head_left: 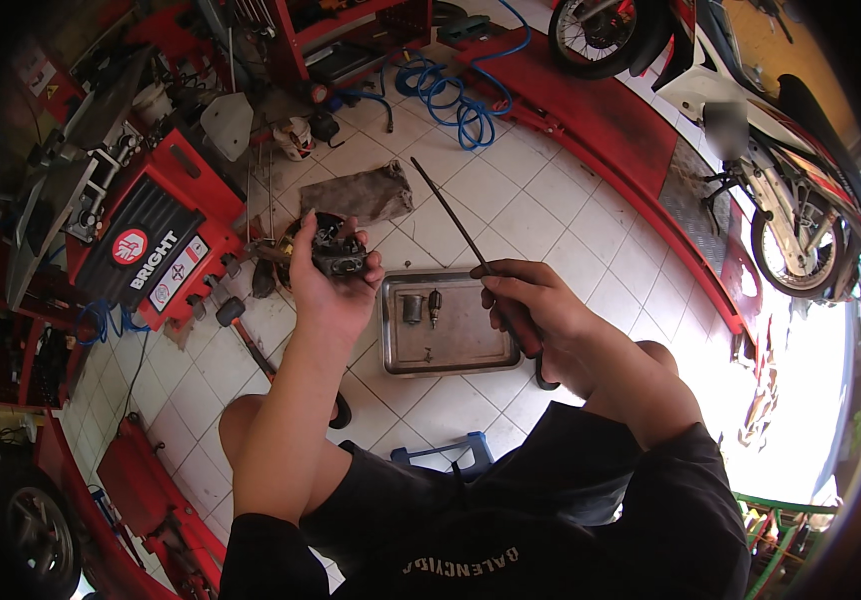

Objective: The person sits in a workshop and uses a screwdriver to disassemble and clean a cylindrical mechanical part, likely a carburetor. They remove small components, place them in a metal tray, and scrape the interior of the part with the screwdriver.

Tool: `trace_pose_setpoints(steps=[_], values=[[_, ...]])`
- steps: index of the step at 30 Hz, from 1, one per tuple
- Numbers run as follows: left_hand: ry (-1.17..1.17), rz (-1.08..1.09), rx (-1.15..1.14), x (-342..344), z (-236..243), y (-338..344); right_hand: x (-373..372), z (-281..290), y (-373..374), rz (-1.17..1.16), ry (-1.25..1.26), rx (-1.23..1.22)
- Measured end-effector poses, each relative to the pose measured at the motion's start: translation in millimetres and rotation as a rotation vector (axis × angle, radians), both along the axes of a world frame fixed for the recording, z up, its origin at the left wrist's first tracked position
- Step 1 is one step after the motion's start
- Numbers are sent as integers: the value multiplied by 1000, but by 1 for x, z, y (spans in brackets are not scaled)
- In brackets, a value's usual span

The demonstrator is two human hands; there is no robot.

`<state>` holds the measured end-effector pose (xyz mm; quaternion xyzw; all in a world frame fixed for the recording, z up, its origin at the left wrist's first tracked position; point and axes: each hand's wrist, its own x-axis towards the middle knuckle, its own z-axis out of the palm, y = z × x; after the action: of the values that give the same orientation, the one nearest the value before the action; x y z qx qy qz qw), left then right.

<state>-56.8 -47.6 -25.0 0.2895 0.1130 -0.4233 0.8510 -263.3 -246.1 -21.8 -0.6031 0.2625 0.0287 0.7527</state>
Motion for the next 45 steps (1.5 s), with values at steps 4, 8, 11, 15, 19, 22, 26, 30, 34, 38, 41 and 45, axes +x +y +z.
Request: trace_pose_setpoints(steps=[4, 8, 11, 15, 19, 22, 26, 30, 34, 38, 41, 45], values=[[6, 1, 11, 0, 0, 0, 1, 4, 2, -11, 19, -14], [-13, -7, -13, -1, -1, 1, -1, 5, 6, -86, -39, -16], [-6, -9, -14, -1, -1, 1, -2, 1, 3, -203, -140, -26], [16, -15, -28, 1, 0, 2, 4, -13, -6, -308, -133, 45], [9, -16, -67, 4, 6, 7, 14, -37, -4, -379, -18, 57], [2, -7, -106, 5, 10, 12, 17, -58, 1, -343, 21, 70], [26, 22, -120, 5, 17, 16, 16, -87, 8, -222, 22, 58], [37, 28, -137, 4, 24, 18, 20, -117, 22, -84, 271, -40], [47, 56, -155, 7, 29, 18, 14, -134, 47, -14, 410, 43], [34, 72, -187, 12, 33, 18, 15, -129, 61, 11, 380, -15], [-22, 55, -167, 12, 35, 18, 27, -107, 58, -12, 293, -87], [-111, 68, -99, 11, 27, 10, 43, -53, 44, -95, 142, -28]])
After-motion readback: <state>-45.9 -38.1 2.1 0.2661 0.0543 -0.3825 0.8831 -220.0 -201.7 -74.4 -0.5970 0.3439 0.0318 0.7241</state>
